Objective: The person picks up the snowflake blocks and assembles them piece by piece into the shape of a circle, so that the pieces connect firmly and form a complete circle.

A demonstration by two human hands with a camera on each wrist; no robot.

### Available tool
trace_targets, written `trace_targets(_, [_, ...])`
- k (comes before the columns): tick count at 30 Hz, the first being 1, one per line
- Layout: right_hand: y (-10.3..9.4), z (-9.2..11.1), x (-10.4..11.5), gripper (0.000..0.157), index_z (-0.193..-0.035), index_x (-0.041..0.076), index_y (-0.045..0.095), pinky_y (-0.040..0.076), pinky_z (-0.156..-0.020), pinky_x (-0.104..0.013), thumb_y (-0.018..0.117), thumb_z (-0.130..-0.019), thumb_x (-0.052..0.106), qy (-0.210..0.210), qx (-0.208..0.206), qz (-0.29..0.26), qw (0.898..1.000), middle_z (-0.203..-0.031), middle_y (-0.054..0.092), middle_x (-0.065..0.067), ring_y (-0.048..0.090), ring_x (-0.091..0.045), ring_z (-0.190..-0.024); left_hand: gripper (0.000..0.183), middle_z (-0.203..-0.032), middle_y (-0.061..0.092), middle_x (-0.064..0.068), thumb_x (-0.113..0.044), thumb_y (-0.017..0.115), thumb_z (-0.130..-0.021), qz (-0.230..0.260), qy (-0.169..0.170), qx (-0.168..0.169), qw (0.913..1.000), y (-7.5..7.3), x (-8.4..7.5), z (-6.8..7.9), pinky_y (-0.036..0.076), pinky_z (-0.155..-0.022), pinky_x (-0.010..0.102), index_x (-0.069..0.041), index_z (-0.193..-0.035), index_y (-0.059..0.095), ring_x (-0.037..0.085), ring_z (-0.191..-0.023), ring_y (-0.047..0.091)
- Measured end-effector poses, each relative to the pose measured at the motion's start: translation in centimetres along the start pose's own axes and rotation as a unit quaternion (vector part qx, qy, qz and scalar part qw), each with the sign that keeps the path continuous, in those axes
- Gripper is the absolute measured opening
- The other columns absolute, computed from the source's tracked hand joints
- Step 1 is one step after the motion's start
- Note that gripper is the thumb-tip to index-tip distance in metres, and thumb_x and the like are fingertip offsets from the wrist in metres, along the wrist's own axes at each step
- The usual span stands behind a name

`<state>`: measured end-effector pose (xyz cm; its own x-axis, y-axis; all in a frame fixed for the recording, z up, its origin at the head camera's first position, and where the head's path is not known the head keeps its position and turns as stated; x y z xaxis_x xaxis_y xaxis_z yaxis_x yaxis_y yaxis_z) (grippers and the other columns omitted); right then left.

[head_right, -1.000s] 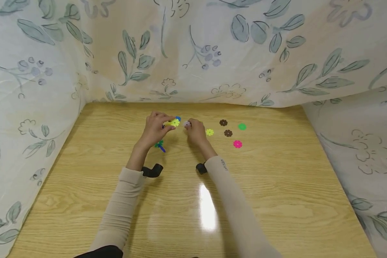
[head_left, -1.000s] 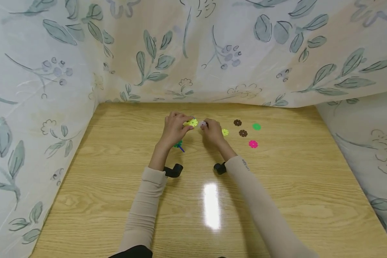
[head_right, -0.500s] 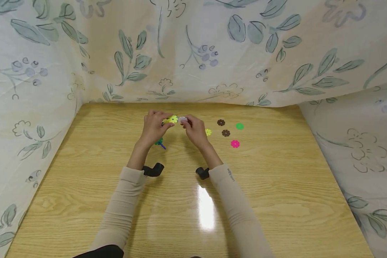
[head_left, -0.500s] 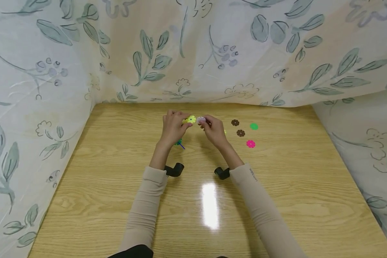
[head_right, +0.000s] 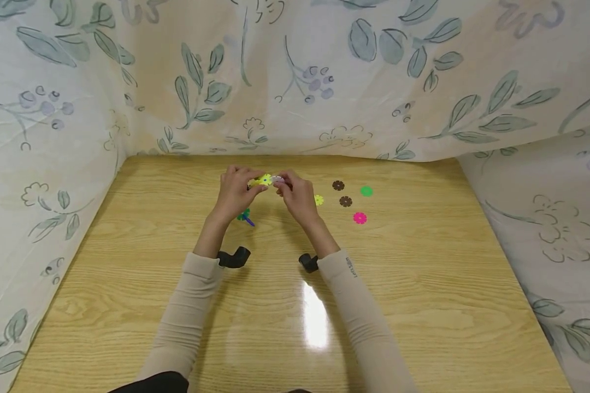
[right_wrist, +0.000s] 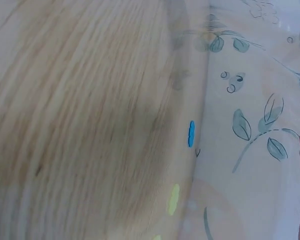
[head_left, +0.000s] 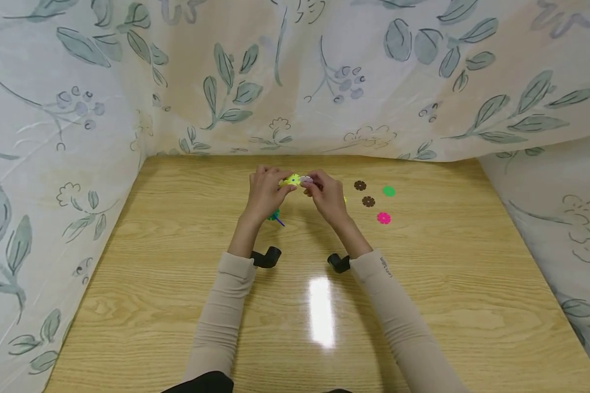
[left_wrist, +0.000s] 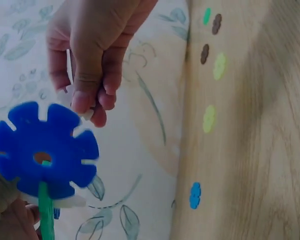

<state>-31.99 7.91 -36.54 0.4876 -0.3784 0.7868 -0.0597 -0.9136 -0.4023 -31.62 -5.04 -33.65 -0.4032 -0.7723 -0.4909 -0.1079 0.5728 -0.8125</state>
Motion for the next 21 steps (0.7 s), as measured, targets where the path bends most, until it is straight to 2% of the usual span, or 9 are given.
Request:
trace_targets(3, [-0.1,0.0,0.4,0.014,-0.094,-0.007,0.06,0.053,-0.06,-0.026,0.059,-0.087,0.005,-0.017,-0.004,0.012,1.0,-0.085,0.068,-0.021,0.067,-0.027,-0.067,0.038,-0.11,0.066,0.012,-0.028,0.069,-0.08,-0.001,0.007,-0.009,0.9999,-0.1,-0.2,0.1,0.03,-0.088,0.045,-0.008,-0.113,0.066,0.027,-0.106,0.046])
trace_targets(7, [-0.2,-0.1,1.4,0.014,-0.092,-0.007,0.062,0.052,-0.057,-0.021,0.059,-0.087,0.005,-0.044,-0.008,0.076,0.996,-0.083,0.069,-0.019,0.067,-0.023,-0.064,0.036,-0.109,0.066,0.013,-0.024,0.069,-0.08,-0.002,0.023,-0.026,0.9994,0.0,-0.6,0.1,0.032,-0.09,0.046,-0.005,-0.11,0.067,0.028,-0.105,0.046])
trace_targets(11, [-0.2,-0.1,2.0,0.015,-0.092,-0.008,0.063,0.052,-0.057,-0.022,0.059,-0.087,0.006,-0.07,0.0,0.128,0.989,-0.082,0.07,-0.019,0.067,-0.022,-0.063,0.034,-0.106,0.067,0.014,-0.022,0.069,-0.081,-0.009,0.031,-0.032,0.999,0.1,-0.9,0.2,0.034,-0.089,0.045,-0.004,-0.109,0.067,0.028,-0.105,0.046])
trace_targets(14, [-0.2,-0.2,1.9,0.014,-0.093,-0.008,0.063,0.053,-0.059,-0.023,0.059,-0.087,0.004,-0.07,0.01,0.127,0.989,-0.083,0.07,-0.019,0.067,-0.022,-0.064,0.035,-0.108,0.067,0.013,-0.022,0.07,-0.08,-0.002,0.021,-0.018,0.9996,0.2,-0.8,0.1,0.034,-0.088,0.043,-0.005,-0.11,0.067,0.027,-0.105,0.046])
trace_targets(21, [-0.5,-0.4,0.4,0.015,-0.098,-0.008,0.06,0.054,-0.063,-0.023,0.058,-0.087,0.002,-0.013,0.025,0.047,0.999,-0.088,0.069,-0.02,0.067,-0.024,-0.069,0.039,-0.112,0.066,0.011,-0.032,0.069,-0.082,-0.003,0.0,0.02,0.9998,0.2,-0.7,-0.4,0.033,-0.086,0.047,-0.009,-0.114,0.066,0.03,-0.107,0.047])
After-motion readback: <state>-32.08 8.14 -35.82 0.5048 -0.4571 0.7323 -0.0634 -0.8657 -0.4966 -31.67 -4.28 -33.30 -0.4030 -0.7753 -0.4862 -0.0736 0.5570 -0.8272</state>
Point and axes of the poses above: each hand's wrist, its own z-axis away from the middle knuckle, its own y-axis out of the palm, x = y × z, the point moved 8 cm from there along -z, towards the middle knuckle
